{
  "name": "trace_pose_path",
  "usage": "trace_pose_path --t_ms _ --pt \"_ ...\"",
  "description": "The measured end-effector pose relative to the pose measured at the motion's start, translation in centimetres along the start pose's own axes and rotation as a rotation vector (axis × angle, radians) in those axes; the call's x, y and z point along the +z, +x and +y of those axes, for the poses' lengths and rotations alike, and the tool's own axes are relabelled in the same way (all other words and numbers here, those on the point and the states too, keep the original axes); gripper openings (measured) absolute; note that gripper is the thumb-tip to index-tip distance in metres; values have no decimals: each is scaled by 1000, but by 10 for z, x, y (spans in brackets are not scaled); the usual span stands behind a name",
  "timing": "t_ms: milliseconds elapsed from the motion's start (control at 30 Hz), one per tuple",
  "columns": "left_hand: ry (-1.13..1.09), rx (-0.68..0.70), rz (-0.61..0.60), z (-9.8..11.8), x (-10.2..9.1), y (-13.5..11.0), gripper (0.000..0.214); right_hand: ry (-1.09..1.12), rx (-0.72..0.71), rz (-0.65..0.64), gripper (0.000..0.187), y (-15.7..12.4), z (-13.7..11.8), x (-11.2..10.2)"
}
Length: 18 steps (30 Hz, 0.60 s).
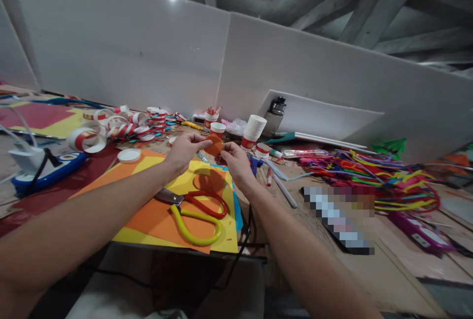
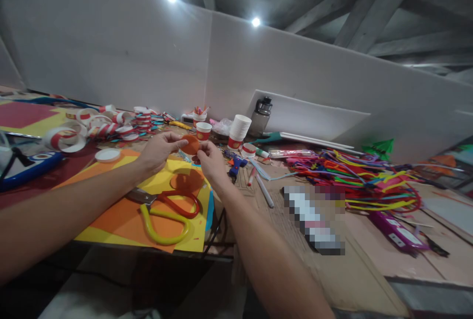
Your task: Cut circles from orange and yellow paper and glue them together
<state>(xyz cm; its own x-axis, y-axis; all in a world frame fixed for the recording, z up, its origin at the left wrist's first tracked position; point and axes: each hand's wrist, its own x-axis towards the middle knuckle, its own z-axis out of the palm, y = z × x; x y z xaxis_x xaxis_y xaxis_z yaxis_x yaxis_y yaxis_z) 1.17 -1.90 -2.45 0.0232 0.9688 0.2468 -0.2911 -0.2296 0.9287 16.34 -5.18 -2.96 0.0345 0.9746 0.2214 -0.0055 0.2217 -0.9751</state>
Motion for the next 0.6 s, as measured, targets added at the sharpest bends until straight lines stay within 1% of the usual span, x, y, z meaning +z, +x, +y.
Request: trace_pose_path --t_ms 100,167,233,300,400,533,600 --pt "-24 20 -13 1 0 -1 37 8 -33 -27 23 -3 -2 1" --pt "-16 36 -26 1 0 -2 40 -34 -78 -18 32 -4 -2 1" --pt "25 51 -54 3 0 -3 42 -70 -124 3 36 -4 -2 2" --pt "76 66 -74 5 0 -5 43 -84 -147 25 33 -4 -2 3" --pt "139 98 -83 7 0 -8 44 -72 -144 64 27 -4 -3 3" --pt "154 144 -72 5 0 -7 45 -45 -123 92 28 -4 -5 3" --pt "160 140 -52 4 -1 -6 48 -47 -117 101 28 -4 -4 3"
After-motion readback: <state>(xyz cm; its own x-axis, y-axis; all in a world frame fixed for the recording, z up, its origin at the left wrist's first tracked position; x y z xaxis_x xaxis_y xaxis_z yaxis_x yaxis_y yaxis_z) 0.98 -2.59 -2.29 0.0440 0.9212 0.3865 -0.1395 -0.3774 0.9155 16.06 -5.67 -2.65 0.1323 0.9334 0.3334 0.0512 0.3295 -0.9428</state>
